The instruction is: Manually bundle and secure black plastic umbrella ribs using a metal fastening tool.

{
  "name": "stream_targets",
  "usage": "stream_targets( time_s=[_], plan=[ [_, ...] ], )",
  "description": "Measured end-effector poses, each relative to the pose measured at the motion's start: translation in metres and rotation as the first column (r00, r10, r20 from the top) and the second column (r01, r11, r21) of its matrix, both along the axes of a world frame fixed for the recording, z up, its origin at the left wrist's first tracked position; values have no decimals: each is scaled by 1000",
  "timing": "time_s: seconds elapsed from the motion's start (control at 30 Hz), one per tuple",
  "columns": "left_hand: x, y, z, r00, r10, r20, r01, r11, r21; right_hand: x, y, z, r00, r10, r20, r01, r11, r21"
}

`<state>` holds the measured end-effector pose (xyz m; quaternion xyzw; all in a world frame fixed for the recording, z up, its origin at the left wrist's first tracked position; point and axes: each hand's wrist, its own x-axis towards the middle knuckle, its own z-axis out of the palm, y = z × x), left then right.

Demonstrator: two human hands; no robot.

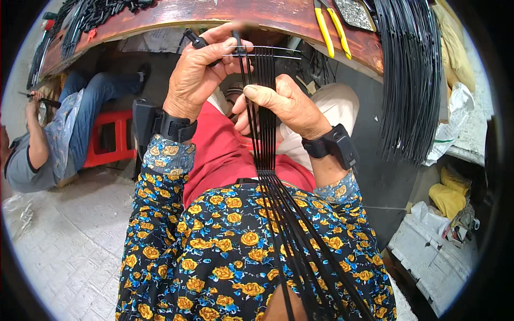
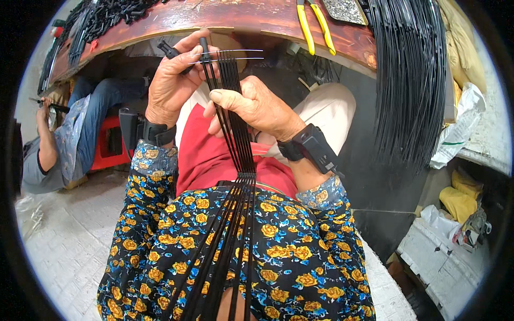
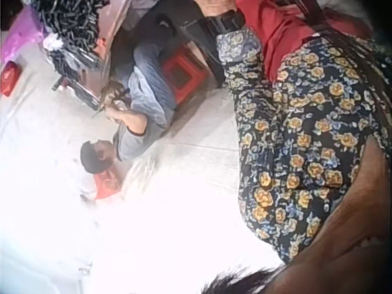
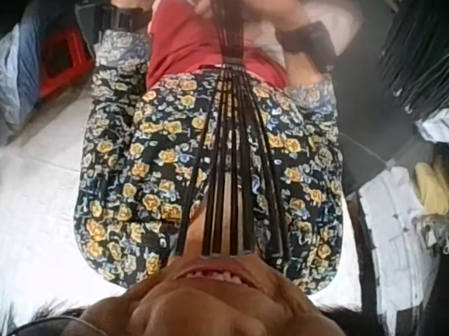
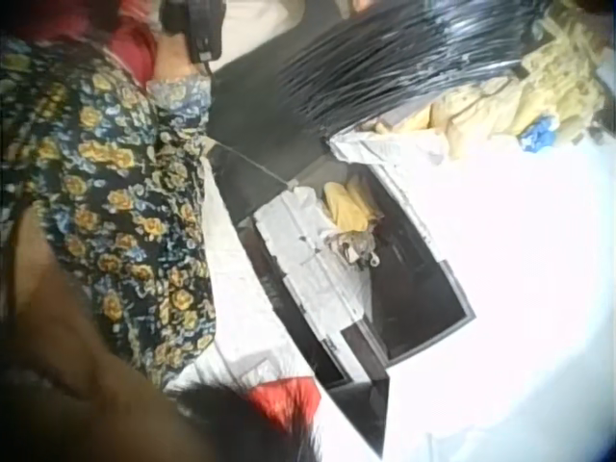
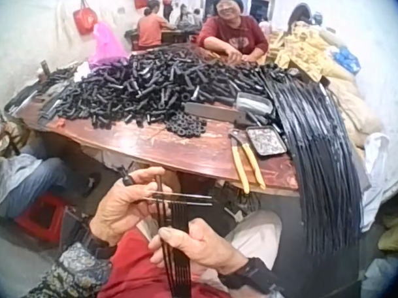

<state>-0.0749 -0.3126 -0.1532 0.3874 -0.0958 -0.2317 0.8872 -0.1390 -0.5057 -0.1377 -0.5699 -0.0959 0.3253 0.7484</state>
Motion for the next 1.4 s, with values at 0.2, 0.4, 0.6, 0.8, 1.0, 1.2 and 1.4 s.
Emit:
stream_targets(
  time_s=[0.2, 0.4, 0.6, 0.8, 1.0, 1.2, 1.4],
  plan=[
    [2, -1, 1, 1000, 4, 12, -4, 1000, -21, -1, -1, 1, 1000, 2, 16, -2, 1000, 7],
    [3, 5, 1, 998, -12, 62, 14, 1000, -27, 1, -4, 5, 999, -43, -32, 42, 999, -30],
    [2, 4, 5, 999, 20, 25, -18, 998, -58, 3, -4, 4, 999, -34, -5, 34, 999, -31],
    [-2, 1, 4, 999, 28, 20, -27, 998, -63, 2, -1, 4, 999, -16, -38, 15, 1000, -17],
    [1, -1, 3, 998, 3, 62, 0, 999, -54, 4, -1, 5, 999, -3, -39, 2, 1000, -23],
    [3, -1, 3, 997, 0, 71, 2, 1000, -21, 3, -3, 4, 998, -13, -57, 12, 1000, -19],
    [3, 0, 4, 997, -22, 79, 23, 1000, -11, 3, -2, 2, 1000, 4, -26, -4, 1000, -1]
  ],
)
